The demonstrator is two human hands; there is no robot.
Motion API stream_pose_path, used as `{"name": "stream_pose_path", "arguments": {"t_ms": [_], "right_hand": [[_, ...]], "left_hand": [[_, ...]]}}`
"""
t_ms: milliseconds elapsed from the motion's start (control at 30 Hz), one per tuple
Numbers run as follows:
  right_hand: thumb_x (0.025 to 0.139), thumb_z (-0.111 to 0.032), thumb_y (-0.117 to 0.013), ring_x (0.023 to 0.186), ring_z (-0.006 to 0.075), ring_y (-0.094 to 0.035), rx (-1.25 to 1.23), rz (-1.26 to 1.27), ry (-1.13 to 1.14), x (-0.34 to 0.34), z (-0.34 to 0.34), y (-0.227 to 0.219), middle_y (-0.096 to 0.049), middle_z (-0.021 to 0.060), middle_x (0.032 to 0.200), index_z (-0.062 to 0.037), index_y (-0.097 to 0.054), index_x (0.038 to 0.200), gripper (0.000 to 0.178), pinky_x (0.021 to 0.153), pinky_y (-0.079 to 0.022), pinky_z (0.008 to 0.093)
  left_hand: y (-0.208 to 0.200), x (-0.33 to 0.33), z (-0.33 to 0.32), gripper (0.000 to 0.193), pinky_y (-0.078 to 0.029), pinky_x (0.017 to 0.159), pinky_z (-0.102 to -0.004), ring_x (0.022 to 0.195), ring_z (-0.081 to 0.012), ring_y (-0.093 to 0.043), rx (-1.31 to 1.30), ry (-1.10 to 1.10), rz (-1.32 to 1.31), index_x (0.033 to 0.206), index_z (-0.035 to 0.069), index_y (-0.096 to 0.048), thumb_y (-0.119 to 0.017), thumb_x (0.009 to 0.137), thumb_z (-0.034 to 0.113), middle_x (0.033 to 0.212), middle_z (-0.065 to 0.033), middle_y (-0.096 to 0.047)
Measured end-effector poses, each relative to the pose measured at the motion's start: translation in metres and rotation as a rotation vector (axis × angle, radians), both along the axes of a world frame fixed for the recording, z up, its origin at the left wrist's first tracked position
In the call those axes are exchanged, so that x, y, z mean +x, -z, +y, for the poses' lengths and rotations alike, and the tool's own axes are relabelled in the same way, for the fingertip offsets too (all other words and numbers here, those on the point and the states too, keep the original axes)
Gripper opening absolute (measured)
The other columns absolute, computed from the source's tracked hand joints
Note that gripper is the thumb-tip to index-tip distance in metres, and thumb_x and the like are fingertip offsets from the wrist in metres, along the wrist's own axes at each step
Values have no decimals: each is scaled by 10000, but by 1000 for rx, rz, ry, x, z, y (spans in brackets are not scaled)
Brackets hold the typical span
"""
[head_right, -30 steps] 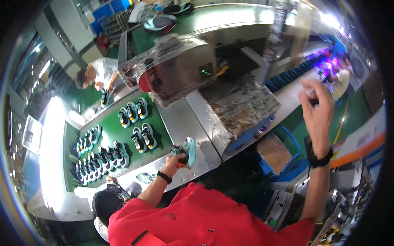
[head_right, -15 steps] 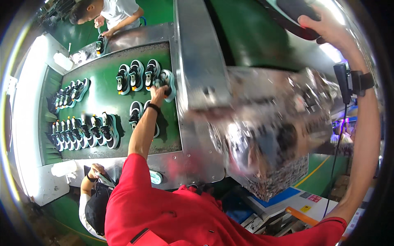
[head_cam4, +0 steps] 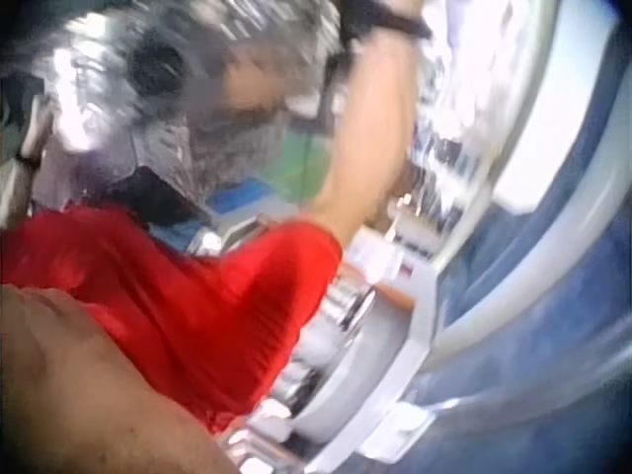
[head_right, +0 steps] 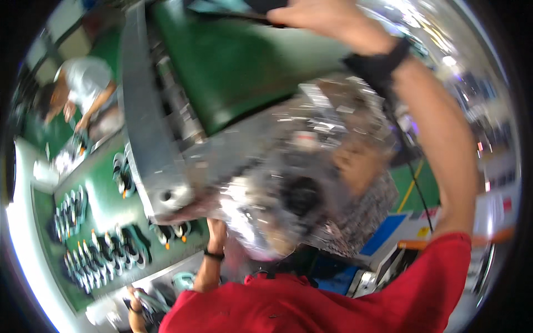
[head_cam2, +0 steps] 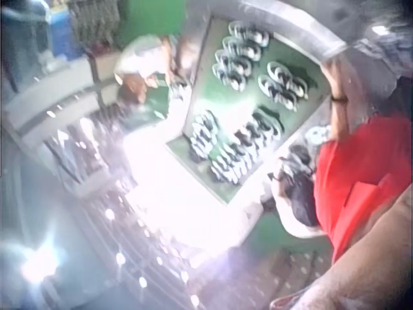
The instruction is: Operating a shoe lasting machine and placing finished shoe components onto a conveyor belt.
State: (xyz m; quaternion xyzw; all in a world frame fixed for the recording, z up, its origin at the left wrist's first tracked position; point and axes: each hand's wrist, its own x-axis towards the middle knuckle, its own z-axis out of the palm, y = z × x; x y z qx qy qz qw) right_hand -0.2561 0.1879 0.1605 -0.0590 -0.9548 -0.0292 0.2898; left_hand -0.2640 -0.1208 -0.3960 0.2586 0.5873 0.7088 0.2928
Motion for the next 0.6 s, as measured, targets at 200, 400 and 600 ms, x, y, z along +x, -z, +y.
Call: {"name": "stream_pose_path", "arguments": {"t_ms": [200,400,600], "right_hand": [[702,-187,-823,790,177,-660,619,450,-61,110,-34,-34,-707,33,882,-85,-589,1275,627,689,-505,307],[720,-42,-758,914,174,-646,629,350,191,312,-133,-17,-670,43,1066,-117,-450,1419,767,809,-502,393],[864,-154,-624,1180,230,-534,564,154,641,464,-277,42,-582,67,1198,-118,-582,1255,395,1086,-360,510]], "left_hand": [[-195,60,-20,412,-522,941,-461,1038,-359,-654,-55,686,-648,1085,-75,-645,-612,953,314,1172,-241,-633],[-349,124,52,827,-408,1018,-621,1193,-498,-525,454,1282,-880,1451,40,-376,-427,917,669,1431,-294,-417],[-408,263,20,724,-525,828,-540,905,-317,-612,140,1717,-972,1466,66,-355,-532,915,502,1454,-240,-395]]}}
